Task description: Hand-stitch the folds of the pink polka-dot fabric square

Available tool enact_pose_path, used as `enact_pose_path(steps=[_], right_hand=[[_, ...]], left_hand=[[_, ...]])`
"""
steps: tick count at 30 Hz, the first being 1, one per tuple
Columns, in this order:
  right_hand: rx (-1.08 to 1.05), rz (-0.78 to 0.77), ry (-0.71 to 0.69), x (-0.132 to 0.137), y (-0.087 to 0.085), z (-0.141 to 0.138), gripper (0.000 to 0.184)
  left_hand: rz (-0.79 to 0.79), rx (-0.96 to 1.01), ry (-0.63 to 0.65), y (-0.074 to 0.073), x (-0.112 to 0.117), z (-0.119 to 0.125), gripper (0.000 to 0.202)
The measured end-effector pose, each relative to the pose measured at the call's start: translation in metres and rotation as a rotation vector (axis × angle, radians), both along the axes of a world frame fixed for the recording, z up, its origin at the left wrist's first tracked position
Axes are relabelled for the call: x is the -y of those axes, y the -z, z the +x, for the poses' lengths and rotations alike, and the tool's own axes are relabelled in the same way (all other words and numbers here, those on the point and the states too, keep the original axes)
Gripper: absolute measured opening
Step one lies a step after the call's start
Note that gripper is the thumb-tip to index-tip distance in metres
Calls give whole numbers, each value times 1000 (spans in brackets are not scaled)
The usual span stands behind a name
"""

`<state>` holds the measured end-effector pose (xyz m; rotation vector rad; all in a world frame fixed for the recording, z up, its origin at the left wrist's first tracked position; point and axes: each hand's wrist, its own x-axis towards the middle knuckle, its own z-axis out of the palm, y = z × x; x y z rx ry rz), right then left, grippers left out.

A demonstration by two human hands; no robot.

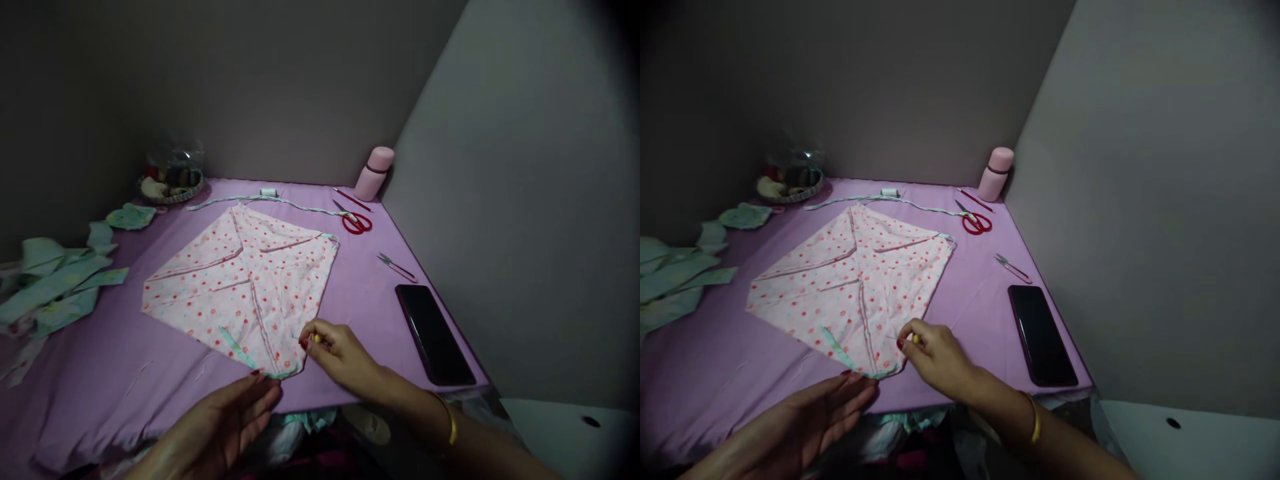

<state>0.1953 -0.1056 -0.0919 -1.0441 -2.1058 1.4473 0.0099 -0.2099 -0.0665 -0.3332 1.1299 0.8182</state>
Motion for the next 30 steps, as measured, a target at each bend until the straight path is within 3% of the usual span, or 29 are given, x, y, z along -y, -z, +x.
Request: enact_pose_path(steps=[3, 8, 14, 18, 23, 30], right_hand=[[-71, -33, 76, -5, 6, 4, 17], [-172, -143, 100, -16, 9, 5, 20], [-138, -257, 41, -21, 9, 2, 22], [-17, -116, -31, -24, 6, 4, 19], [106, 56, -161, -26, 0, 8, 22], [177, 119, -208, -29, -3, 6, 24]], left_hand=[[-2, -83, -37, -3, -9, 11, 17], [31, -150, -88, -12, -26, 29, 19], [73, -274, -90, 7, -34, 45, 29], [92, -370, -60, 20, -33, 50, 32], [150, -422, -37, 25, -28, 50, 27], [113, -448, -44, 26, -33, 50, 27]])
